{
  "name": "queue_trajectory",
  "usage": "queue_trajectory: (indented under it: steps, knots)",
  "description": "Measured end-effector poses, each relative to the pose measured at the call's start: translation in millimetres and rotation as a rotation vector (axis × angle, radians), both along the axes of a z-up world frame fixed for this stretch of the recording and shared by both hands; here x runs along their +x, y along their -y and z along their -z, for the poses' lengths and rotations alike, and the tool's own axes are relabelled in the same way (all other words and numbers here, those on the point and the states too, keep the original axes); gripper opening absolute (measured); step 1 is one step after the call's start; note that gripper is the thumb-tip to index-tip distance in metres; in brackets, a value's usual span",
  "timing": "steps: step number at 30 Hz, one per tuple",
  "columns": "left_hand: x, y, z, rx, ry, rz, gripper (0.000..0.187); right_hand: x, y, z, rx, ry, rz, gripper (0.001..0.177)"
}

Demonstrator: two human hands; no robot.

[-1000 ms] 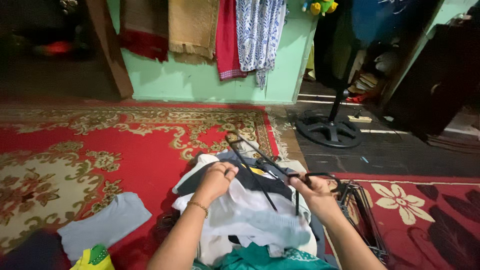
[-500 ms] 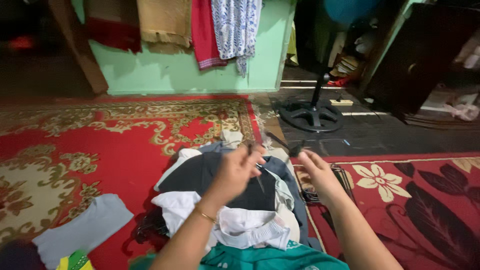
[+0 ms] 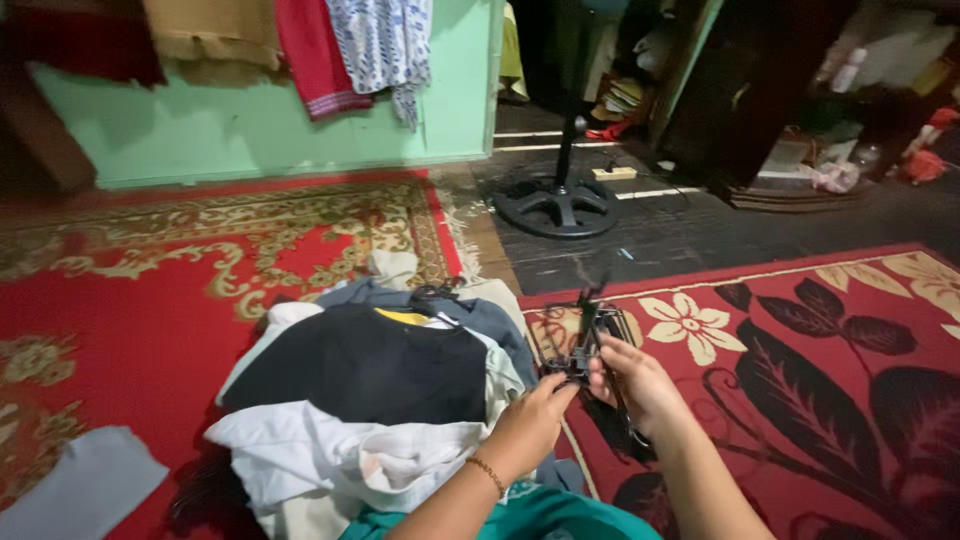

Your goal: The person folds several pieces of clothing on a red patterned rug. They fold a black garment, a yellow patterned shirt, a white pair of shorts, and a gray t-shirt, placing each folded item into a neat pile.

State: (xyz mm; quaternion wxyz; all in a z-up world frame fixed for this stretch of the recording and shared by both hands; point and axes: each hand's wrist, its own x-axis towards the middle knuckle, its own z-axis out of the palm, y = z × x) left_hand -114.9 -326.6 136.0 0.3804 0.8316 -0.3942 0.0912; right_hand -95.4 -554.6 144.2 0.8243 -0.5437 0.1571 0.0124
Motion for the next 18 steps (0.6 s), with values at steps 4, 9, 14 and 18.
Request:
queue_trajectory:
  steps: [4, 9, 14, 18]
  knots:
    - [29, 35, 48, 0.007, -0.189, 0.003, 0.045, 9, 33, 57, -0.354, 0.071, 0.021, 0.046]
    - [79, 86, 99, -0.098, -0.326, -0.126, 0.063, 18, 54, 115, -0.809, 0.048, 0.118, 0.045]
    - [123, 125, 135, -0.042, -0.421, -0.259, 0.072, 32, 65, 144, -1.174, 0.015, 0.2, 0.047]
    - [141, 137, 158, 0.011, -0.423, -0.251, 0.072, 50, 77, 161, -1.281, -0.101, 0.15, 0.045]
